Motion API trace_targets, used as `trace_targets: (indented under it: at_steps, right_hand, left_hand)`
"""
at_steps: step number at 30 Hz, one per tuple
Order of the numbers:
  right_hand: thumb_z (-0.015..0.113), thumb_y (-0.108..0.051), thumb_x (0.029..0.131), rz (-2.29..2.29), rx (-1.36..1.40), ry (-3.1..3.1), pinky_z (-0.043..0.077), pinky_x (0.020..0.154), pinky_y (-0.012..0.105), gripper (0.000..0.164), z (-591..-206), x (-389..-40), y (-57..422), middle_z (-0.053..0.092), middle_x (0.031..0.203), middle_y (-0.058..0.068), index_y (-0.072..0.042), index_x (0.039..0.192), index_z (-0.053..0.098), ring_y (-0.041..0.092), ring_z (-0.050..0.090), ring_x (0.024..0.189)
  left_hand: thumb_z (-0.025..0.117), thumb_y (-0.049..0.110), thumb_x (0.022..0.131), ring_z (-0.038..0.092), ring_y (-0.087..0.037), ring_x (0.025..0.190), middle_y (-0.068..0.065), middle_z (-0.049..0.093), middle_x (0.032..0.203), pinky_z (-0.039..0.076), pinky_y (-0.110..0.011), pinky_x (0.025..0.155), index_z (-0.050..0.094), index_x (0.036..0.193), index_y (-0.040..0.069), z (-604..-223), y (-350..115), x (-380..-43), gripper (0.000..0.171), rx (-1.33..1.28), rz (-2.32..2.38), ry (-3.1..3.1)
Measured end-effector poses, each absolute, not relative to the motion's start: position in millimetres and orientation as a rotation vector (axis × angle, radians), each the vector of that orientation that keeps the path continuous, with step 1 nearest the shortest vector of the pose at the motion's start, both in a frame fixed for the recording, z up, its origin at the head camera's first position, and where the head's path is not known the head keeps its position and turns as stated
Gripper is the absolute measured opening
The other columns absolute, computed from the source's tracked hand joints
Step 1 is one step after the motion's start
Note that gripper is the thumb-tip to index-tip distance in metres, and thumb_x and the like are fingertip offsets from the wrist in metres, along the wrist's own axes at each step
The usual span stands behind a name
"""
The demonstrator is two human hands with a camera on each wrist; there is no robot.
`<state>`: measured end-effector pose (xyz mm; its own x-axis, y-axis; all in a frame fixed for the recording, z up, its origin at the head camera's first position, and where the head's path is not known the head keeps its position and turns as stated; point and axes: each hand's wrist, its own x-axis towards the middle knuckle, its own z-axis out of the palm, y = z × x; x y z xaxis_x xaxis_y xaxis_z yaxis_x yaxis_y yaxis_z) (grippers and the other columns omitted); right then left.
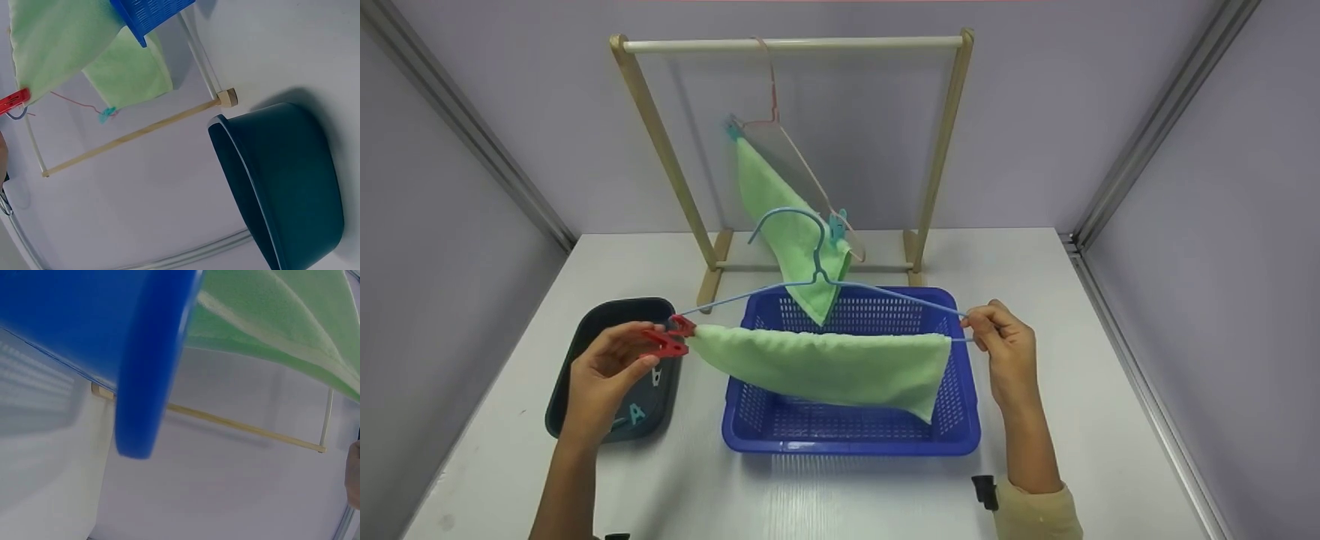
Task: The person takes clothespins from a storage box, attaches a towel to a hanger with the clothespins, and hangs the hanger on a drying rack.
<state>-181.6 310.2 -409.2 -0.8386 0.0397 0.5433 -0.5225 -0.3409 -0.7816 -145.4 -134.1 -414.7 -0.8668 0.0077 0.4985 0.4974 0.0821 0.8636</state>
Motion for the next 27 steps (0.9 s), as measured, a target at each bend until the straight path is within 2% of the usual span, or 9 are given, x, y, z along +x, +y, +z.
trace_targets:
  at_steps: [11, 27]
  right_hand:
    - [0.043, 0.012, 0.091, 2.239, 0.622, -1.537, 0.022, 0.051, 0.023, 0.018, -407.3, -181.6, 309.0, 0.043, 0.065, 0.008, 0.025, 0.08, 0.049, 0.017, 0.026, 0.056]
    - [0.042, 0.013, 0.091, 2.234, 0.648, -1.547, 0.021, 0.051, 0.024, 0.019, -407.1, -184.5, 307.2, 0.044, 0.066, 0.008, 0.029, 0.082, 0.044, 0.018, 0.026, 0.056]
  left_hand:
    - [0.064, -0.01, 0.08, 0.059, -0.023, 0.096, -0.018, 0.061, 0.107, 0.046, -0.031, 0.087, 0.056, 0.114, -0.005, -409.5, -126.1, -140.6, 0.035, -0.592, -1.874, -1.976]
    - [0.067, -0.005, 0.08, 0.058, -0.023, 0.096, -0.014, 0.061, 0.107, 0.045, -0.03, 0.088, 0.057, 0.112, -0.005, -412.4, -110.7, -140.4, 0.034, -0.641, -1.88, -2.023]
